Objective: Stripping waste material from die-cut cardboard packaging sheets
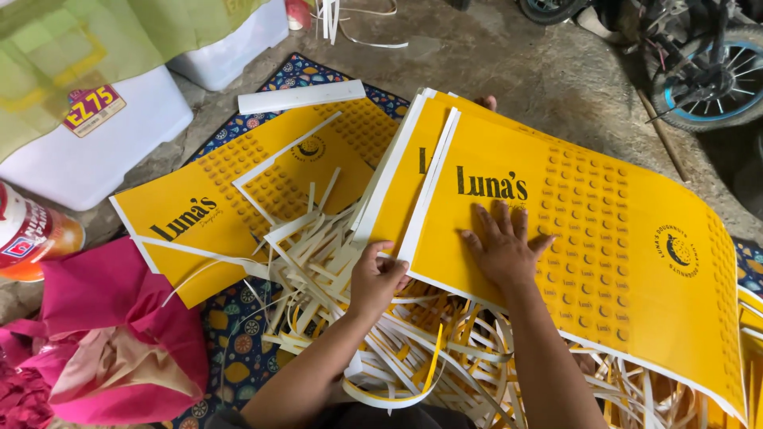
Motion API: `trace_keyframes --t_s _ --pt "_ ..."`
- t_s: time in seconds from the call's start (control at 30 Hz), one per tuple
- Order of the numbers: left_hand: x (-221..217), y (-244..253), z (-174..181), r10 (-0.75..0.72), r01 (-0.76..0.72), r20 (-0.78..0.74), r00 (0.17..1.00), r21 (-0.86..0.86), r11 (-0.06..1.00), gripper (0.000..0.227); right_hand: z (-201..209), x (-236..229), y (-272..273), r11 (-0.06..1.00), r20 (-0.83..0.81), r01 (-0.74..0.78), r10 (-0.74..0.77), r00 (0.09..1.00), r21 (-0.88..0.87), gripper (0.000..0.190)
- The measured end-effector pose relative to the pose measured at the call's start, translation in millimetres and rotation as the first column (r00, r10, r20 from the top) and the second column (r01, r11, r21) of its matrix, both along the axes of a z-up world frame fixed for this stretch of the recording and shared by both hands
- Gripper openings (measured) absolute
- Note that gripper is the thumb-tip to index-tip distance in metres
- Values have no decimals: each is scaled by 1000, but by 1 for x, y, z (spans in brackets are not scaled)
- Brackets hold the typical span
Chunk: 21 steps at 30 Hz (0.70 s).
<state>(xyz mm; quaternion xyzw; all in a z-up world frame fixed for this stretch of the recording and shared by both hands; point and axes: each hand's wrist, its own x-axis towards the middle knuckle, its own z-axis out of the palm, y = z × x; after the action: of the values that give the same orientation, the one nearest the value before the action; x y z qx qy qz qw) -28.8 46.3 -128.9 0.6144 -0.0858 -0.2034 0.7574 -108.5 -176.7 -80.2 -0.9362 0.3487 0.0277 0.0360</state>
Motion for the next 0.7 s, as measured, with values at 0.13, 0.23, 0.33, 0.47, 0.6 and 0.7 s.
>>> trace_keyframes --t_s 0.13,0.23,0.33,0.47,0.6,0.7 --pt "-1 -3 -13 2 -5 -62 998 -54 999 40 -1 0 1 1000 4 2 -2 1000 5 65" --pt "0 -6 -20 17 -30 -112 994 -114 993 39 2 -1 3 1000 -4 8 -8 1000 8 66" --pt "0 -7 -30 16 -32 -113 994 -142 989 39 1 -1 4 1000 -17 6 -5 1000 1 67" --pt "2 -9 -38 5 -29 -131 991 -178 984 46 1 -1 3 1000 -22 8 -8 1000 -8 65" --pt "-1 -5 -26 1 -15 -101 995 -139 990 45 3 -1 2 1000 -8 -3 3 1000 -12 64" --pt "-4 3 -14 -77 79 24 997 -49 996 45 2 3 -9 994 -37 -85 83 996 -68 63"
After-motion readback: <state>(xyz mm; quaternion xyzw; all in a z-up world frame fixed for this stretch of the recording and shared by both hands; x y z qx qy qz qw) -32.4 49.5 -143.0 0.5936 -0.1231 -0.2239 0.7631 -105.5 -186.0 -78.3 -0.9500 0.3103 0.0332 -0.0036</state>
